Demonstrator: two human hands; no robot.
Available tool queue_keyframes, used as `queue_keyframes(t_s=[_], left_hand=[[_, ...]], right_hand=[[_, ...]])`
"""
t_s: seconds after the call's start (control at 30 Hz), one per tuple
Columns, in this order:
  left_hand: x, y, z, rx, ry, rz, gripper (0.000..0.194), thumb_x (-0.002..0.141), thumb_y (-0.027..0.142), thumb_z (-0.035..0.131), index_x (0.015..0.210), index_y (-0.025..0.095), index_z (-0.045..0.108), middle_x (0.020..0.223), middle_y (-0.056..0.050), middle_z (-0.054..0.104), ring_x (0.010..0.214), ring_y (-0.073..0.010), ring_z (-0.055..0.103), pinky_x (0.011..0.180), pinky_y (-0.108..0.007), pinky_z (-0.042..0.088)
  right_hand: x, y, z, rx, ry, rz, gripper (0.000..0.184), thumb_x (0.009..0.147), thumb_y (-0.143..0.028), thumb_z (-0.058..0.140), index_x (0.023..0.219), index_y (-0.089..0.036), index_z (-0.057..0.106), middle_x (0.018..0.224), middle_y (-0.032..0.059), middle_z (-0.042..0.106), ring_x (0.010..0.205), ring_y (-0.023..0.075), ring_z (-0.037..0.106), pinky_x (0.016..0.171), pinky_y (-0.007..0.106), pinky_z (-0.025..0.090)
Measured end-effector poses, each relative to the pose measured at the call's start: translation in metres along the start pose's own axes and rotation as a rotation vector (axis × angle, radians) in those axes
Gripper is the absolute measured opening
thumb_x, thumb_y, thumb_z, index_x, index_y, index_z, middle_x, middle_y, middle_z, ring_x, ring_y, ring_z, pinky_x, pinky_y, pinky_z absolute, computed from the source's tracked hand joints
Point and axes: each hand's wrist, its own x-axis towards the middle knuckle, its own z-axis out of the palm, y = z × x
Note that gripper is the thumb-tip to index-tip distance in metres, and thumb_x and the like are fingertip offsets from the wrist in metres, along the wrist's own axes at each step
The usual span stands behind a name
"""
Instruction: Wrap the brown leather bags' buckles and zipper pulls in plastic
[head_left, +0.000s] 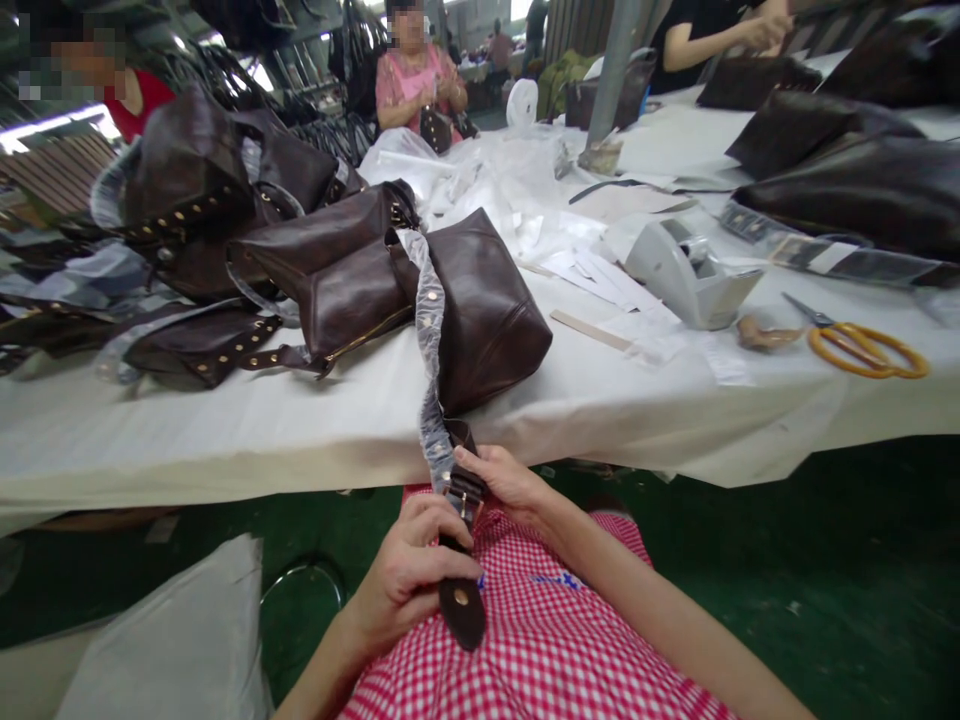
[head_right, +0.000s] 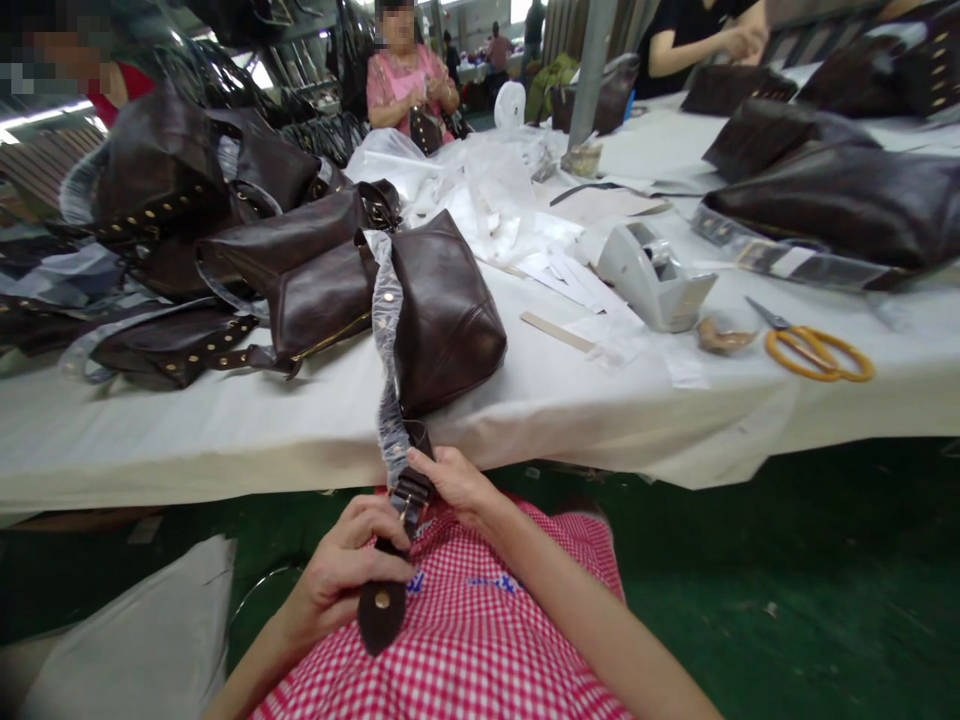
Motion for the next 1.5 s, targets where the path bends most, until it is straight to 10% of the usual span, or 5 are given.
queue_keyframes(t_s=[0.37, 0.8, 1.0, 1.2, 1.5], left_hand=[[0.002, -0.010, 0.005, 0.177, 0.089, 0.113, 0.025, 0.090, 0.016, 0.052, 0.105, 0.026, 0.070, 0.142, -0.009, 0.037, 0.132, -0.0310, 0.036, 0.108, -0.049, 0.036], [0.008, -0.033, 0.029, 0.368, 0.245, 0.009, 0.017, 0.089, 0.010, 0.046, 0.101, 0.019, 0.053, 0.089, -0.006, 0.065, 0.082, -0.0182, 0.059, 0.078, -0.032, 0.047], [-0.019, -0.064, -0.032, 0.799, 0.076, -0.047, 0.032, 0.086, 0.002, 0.036, 0.084, 0.020, 0.063, 0.075, -0.002, 0.064, 0.075, -0.0176, 0.058, 0.100, -0.043, 0.036], [-0.071, -0.101, -0.108, 0.923, 0.136, -0.570, 0.047, 0.069, -0.005, 0.035, 0.089, 0.018, 0.071, 0.092, -0.010, 0.072, 0.091, -0.0262, 0.064, 0.094, -0.046, 0.044], [0.043, -0.050, -0.053, 0.200, 0.142, -0.532, 0.031, 0.088, 0.035, 0.046, 0.100, 0.022, 0.070, 0.103, -0.007, 0.074, 0.097, -0.0219, 0.067, 0.091, -0.033, 0.049]], right_hand=[[-0.012, -0.010, -0.008, -0.035, -0.064, 0.081, 0.049, 0.066, -0.055, 0.079, 0.077, -0.012, 0.060, 0.056, -0.0013, 0.061, 0.046, 0.0101, 0.054, 0.043, 0.021, 0.043], [-0.013, -0.013, -0.012, 0.140, -0.086, 0.052, 0.053, 0.058, -0.053, 0.085, 0.064, -0.017, 0.047, 0.047, -0.0084, 0.046, 0.038, 0.0032, 0.039, 0.036, 0.016, 0.030], [-0.023, -0.030, -0.055, 0.254, -0.250, 0.106, 0.044, 0.070, -0.054, 0.076, 0.079, -0.018, 0.053, 0.045, -0.0132, 0.036, 0.029, 0.0006, 0.016, 0.029, 0.017, 0.009], [-0.029, -0.016, -0.093, -0.123, 0.085, -0.088, 0.052, 0.064, -0.059, 0.078, 0.071, -0.018, 0.048, 0.052, -0.0074, 0.047, 0.041, 0.0027, 0.035, 0.036, 0.015, 0.022], [-0.046, -0.029, -0.097, -0.324, 0.119, -0.111, 0.057, 0.070, -0.072, 0.064, 0.082, -0.016, 0.055, 0.059, -0.0046, 0.052, 0.043, 0.0045, 0.037, 0.038, 0.017, 0.021]])
